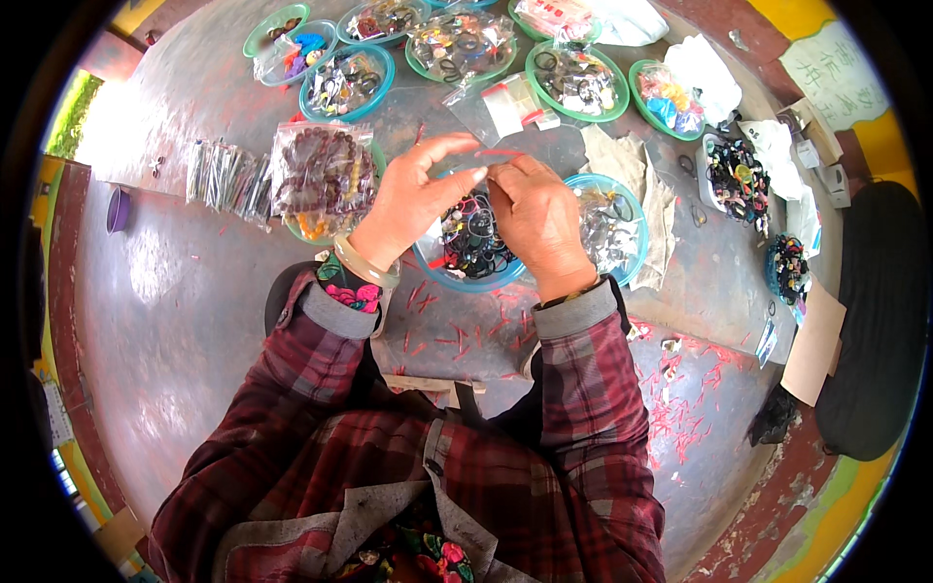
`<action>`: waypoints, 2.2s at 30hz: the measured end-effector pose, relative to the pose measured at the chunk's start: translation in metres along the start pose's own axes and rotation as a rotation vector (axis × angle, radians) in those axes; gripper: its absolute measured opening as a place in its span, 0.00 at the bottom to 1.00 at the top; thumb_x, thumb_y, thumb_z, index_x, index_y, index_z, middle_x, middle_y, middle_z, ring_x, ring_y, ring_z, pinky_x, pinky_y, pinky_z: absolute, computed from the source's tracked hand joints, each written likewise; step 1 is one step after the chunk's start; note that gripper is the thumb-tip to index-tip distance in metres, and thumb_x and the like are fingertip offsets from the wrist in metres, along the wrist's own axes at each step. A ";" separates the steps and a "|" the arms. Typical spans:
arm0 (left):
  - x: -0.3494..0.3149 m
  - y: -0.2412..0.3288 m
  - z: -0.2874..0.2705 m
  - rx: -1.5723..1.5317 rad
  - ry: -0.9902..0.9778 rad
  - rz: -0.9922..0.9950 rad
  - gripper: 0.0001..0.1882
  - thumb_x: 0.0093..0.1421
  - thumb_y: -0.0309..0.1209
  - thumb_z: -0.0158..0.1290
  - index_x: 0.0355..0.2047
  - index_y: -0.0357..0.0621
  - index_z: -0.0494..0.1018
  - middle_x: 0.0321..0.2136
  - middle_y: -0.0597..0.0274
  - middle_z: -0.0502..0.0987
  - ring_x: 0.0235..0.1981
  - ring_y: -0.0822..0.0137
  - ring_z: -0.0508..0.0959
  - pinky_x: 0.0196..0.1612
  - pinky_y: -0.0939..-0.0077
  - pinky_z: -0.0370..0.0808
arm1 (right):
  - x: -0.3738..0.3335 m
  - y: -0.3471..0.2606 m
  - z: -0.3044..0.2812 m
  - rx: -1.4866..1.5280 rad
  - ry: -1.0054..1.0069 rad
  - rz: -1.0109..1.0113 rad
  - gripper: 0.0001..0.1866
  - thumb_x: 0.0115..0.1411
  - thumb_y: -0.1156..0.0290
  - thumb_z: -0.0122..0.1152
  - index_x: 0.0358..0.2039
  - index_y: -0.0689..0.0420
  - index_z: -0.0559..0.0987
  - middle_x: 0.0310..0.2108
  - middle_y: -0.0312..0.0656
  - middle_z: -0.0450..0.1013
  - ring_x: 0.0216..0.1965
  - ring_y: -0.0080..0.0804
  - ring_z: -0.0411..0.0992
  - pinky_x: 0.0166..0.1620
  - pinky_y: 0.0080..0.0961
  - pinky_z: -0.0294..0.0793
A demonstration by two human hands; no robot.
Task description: The person sits at a table and repeatedly picks up small hair accessories from a blue bowl. They place each item into a small clear plastic bag, seal the bag, and set it aside. The process is repeated continuously throughout the clip.
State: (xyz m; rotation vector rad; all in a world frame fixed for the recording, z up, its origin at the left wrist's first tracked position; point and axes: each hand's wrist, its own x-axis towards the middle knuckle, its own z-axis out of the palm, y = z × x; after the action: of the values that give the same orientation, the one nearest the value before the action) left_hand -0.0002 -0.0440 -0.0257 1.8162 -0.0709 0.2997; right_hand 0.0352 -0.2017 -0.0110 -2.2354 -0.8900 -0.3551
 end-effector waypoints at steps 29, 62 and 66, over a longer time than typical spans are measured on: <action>0.002 -0.002 0.000 0.294 0.176 0.028 0.10 0.56 0.31 0.51 0.35 0.39 0.75 0.21 0.52 0.76 0.19 0.68 0.75 0.23 0.77 0.69 | 0.006 -0.016 0.012 -0.072 0.043 -0.318 0.12 0.39 0.82 0.57 0.29 0.59 0.76 0.33 0.42 0.71 0.32 0.40 0.70 0.35 0.29 0.72; 0.006 0.008 -0.036 0.318 0.276 -0.011 0.12 0.56 0.36 0.49 0.33 0.42 0.75 0.19 0.50 0.73 0.19 0.60 0.74 0.23 0.73 0.68 | -0.050 0.126 0.102 -0.200 -0.817 0.820 0.13 0.53 0.70 0.44 0.36 0.53 0.77 0.27 0.45 0.75 0.25 0.39 0.75 0.35 0.34 0.71; 0.008 0.013 -0.035 0.287 0.286 -0.006 0.11 0.53 0.36 0.49 0.26 0.41 0.74 0.20 0.47 0.72 0.25 0.47 0.74 0.26 0.60 0.70 | -0.069 0.143 0.116 -0.354 -0.678 0.595 0.12 0.51 0.69 0.50 0.36 0.57 0.76 0.18 0.43 0.74 0.15 0.34 0.72 0.26 0.29 0.73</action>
State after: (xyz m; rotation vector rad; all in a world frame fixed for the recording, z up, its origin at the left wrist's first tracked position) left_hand -0.0011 -0.0134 -0.0040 2.0368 0.1865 0.5867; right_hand 0.0833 -0.2303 -0.1998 -2.8715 -0.4375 0.5969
